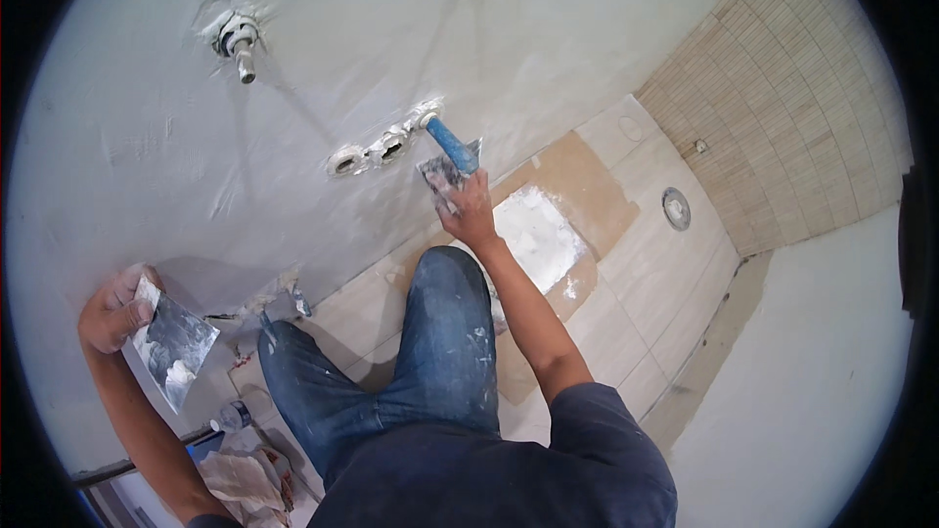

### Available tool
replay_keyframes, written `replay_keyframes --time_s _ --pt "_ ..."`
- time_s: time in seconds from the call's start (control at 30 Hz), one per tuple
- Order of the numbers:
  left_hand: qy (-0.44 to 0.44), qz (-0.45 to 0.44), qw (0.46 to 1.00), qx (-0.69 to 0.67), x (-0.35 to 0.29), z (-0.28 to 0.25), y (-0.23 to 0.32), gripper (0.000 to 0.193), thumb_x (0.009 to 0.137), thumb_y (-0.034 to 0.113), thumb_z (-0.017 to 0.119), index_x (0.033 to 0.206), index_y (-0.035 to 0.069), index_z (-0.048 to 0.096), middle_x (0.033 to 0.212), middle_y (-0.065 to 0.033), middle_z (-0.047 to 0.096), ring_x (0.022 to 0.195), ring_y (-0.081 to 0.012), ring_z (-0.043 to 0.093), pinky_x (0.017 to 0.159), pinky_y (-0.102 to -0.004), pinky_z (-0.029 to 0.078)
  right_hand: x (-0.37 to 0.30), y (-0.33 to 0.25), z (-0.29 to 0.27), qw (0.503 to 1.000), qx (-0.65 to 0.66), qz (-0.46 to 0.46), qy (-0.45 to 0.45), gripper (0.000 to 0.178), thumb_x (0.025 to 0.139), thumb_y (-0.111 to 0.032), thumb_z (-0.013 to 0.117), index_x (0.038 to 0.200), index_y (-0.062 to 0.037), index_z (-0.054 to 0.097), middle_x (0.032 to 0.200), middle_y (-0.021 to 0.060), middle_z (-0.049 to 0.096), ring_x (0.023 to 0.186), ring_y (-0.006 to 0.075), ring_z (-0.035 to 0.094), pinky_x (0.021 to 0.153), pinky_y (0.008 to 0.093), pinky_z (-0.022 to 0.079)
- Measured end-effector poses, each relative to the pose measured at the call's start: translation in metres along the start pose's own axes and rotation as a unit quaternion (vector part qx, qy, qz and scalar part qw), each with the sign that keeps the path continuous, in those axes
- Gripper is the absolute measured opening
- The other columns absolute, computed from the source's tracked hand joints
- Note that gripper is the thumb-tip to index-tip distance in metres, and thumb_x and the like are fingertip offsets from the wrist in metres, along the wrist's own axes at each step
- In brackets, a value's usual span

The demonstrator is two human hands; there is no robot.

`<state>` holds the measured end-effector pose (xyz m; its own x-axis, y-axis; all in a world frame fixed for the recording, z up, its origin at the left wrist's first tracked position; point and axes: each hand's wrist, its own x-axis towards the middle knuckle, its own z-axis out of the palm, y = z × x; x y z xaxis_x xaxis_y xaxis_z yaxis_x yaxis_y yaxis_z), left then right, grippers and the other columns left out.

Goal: Applying plaster or compound to a wall around plumbing fixtures using a putty knife and a hawk.

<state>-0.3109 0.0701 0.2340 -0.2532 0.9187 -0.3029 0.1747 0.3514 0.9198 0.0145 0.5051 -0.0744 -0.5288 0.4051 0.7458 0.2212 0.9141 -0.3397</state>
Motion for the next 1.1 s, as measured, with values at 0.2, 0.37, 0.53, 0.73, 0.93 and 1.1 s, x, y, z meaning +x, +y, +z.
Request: replay_keyframes --time_s 0.2,0.37,0.53,0.73,0.93,1.1 --pt "0.015 -0.013 1.000 -0.005 0.004 0.008 0.004 0.042 0.084 0.037 0.085 0.097 0.005 0.061 0.078 0.0037 0.055 0.069 -0.0075 0.049 0.059 -0.0250 0.034 0.017 0.026 -0.045 0.991 0.003 0.058 0.122 0.052 0.077 -0.004 0.077 0.127 -0.0151 0.075 0.137 0.0175 0.061 0.123 0.0378 0.058 0.106 0.0467 0.047" --pt "0.021 0.007 0.999 0.031 0.001 0.007 0.006 0.048 0.084 0.045 0.084 0.097 0.006 0.060 0.078 0.0042 0.054 0.068 -0.0071 0.047 0.059 -0.0249 0.032 0.115 0.035 -0.106 0.981 0.039 0.061 0.180 0.050 0.081 -0.006 0.075 0.130 -0.0139 0.074 0.140 0.0155 0.062 0.126 0.0364 0.056 0.108 0.0450 0.045" --pt "0.011 0.005 1.000 0.029 0.003 0.008 0.008 0.046 0.084 0.044 0.084 0.098 0.006 0.060 0.078 0.0047 0.053 0.068 -0.0069 0.046 0.060 -0.0246 0.032 0.154 0.063 -0.114 0.980 -0.001 0.041 0.194 0.048 0.084 -0.011 0.074 0.132 -0.0077 0.072 0.141 0.0152 0.061 0.126 0.0358 0.055 0.110 0.0447 0.044" --pt "0.001 0.027 0.999 0.017 0.006 0.006 0.000 0.041 0.087 0.039 0.083 0.099 0.007 0.060 0.080 0.0052 0.053 0.067 -0.0066 0.045 0.059 -0.0247 0.032 0.110 0.074 -0.042 0.975 0.006 0.057 0.216 0.053 0.084 -0.013 0.078 0.136 -0.0084 0.070 0.144 0.0162 0.058 0.130 0.0372 0.051 0.111 0.0457 0.042" --pt "0.003 0.004 1.000 0.013 -0.001 0.002 0.000 0.043 0.086 0.040 0.084 0.100 0.007 0.060 0.081 0.0048 0.054 0.071 -0.0071 0.047 0.062 -0.0241 0.034 0.045 0.050 -0.036 0.987 0.075 0.112 0.090 0.053 0.085 -0.011 0.076 0.138 -0.0114 0.069 0.143 0.0155 0.060 0.130 0.0366 0.052 0.112 0.0458 0.042" --pt "0.023 0.018 0.999 0.037 0.002 0.002 -0.005 0.044 0.086 0.044 0.081 0.097 0.007 0.060 0.080 0.0043 0.053 0.069 -0.0074 0.046 0.060 -0.0248 0.032 0.117 0.031 -0.122 0.986 0.001 0.003 0.165 0.046 0.086 -0.009 0.075 0.132 -0.0105 0.073 0.140 0.0156 0.064 0.128 0.0351 0.057 0.110 0.0449 0.046"
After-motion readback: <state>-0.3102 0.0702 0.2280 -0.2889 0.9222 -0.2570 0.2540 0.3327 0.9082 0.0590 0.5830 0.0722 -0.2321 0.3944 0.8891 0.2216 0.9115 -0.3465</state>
